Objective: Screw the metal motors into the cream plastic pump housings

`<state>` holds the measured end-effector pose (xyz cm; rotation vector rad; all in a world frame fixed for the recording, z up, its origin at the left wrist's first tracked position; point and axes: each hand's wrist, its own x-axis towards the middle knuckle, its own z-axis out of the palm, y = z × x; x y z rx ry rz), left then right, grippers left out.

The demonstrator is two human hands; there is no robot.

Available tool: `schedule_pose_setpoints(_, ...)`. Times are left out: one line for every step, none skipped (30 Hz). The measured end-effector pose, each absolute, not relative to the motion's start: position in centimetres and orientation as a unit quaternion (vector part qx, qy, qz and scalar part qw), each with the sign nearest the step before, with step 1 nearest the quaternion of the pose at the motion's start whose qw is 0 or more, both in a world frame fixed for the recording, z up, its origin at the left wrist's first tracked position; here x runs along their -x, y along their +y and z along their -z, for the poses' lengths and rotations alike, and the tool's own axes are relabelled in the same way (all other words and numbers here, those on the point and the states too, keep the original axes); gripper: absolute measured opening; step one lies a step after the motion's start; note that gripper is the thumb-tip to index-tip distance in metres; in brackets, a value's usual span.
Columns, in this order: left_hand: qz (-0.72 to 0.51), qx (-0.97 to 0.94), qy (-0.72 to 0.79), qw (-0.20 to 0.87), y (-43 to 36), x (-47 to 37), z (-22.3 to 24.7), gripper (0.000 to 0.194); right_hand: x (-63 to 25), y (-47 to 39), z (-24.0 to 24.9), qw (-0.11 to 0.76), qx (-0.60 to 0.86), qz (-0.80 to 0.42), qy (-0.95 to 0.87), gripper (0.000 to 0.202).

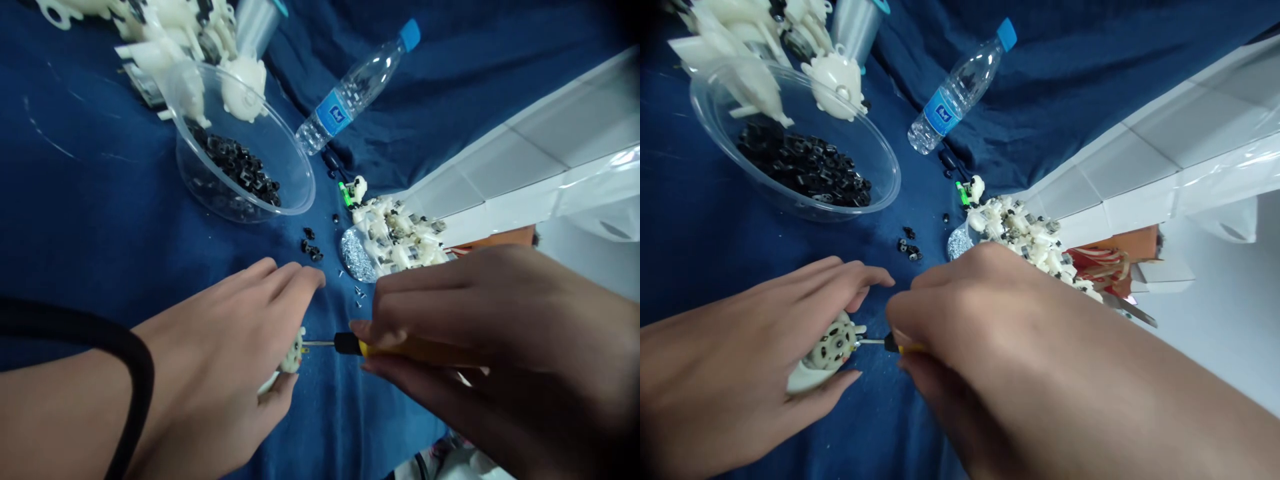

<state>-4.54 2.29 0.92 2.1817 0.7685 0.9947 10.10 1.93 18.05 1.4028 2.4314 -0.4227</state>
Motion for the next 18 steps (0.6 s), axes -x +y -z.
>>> schedule_pose_setpoints(-0.387,-0.824,0.287,0.297,2.2,4.5,-0.8,0.026,-10.0,1.7,-18.2,0.176,-0.490,0.138,0.842,0.022)
schedule_pose_setpoints(-0.396,-0.824,0.285,0.289,2.2,4.5,-0.6,0.025,-10.0,1.6,-18.3,0.189,-0.496,0.129,0.838,0.019)
schedule_pose_setpoints(-0.404,-0.822,0.285,0.282,2.1,4.5,-0.5,0.023,-10.0,1.4,-18.3,0.186,-0.508,0.124,0.832,0.015)
schedule_pose_setpoints(-0.409,-0.820,0.287,0.278,2.0,4.6,-0.3,0.023,-10.1,1.4,-18.2,0.168,-0.531,0.126,0.821,0.012)
schedule_pose_setpoints(-0.412,-0.819,0.288,0.276,1.9,4.6,-0.1,0.023,-10.0,1.4,-18.1,0.147,-0.558,0.135,0.805,0.010)
schedule_pose_setpoints(-0.413,-0.818,0.288,0.279,1.9,4.7,0.0,0.026,-10.0,1.4,-18.0,0.129,-0.589,0.152,0.783,0.010)
schedule_pose_setpoints(-0.411,-0.817,0.288,0.284,1.9,4.8,0.1,0.031,-9.8,1.6,-18.0,0.121,-0.624,0.178,0.751,0.011)
schedule_pose_setpoints(-0.409,-0.817,0.286,0.288,1.9,4.9,0.1,0.037,-9.6,1.8,-17.9,0.125,-0.663,0.211,0.707,0.015)
schedule_pose_setpoints(-0.404,-0.820,0.280,0.293,1.9,5.0,0.0,0.041,-9.4,1.9,-17.9,0.134,-0.699,0.249,0.656,0.018)
schedule_pose_setpoints(-0.394,-0.824,0.275,0.300,2.0,5.1,-0.1,0.044,-9.2,2.1,-17.9,0.139,-0.733,0.287,0.601,0.021)
schedule_pose_setpoints(-0.381,-0.827,0.275,0.309,2.0,5.2,-0.2,0.046,-9.0,2.1,-17.9,0.139,-0.762,0.323,0.544,0.023)
schedule_pose_setpoints(-0.363,-0.828,0.282,0.320,2.1,5.2,-0.3,0.047,-8.8,2.0,-17.9,0.133,-0.784,0.355,0.491,0.028)
schedule_pose_setpoints(-0.345,-0.829,0.290,0.331,2.1,5.3,-0.3,0.048,-8.7,1.9,-17.9,0.121,-0.798,0.380,0.452,0.034)
schedule_pose_setpoints(-0.329,-0.828,0.300,0.342,2.1,5.3,-0.4,0.050,-8.6,1.7,-17.9,0.107,-0.804,0.396,0.430,0.039)
schedule_pose_setpoints(-0.322,-0.824,0.308,0.350,2.2,5.3,-0.4,0.053,-8.6,1.5,-17.9,0.095,-0.803,0.406,0.426,0.043)
schedule_pose_setpoints(-0.322,-0.821,0.311,0.354,2.2,5.3,-0.4,0.056,-8.6,1.2,-17.9,0.088,-0.797,0.410,0.434,0.044)
schedule_pose_setpoints(-0.329,-0.818,0.310,0.356,2.3,5.3,-0.4,0.057,-8.7,1.0,-18.1,0.085,-0.786,0.412,0.452,0.042)
schedule_pose_setpoints(-0.337,-0.815,0.305,0.360,2.3,5.4,-0.4,0.057,-8.9,0.9,-18.3,0.083,-0.774,0.410,0.475,0.038)
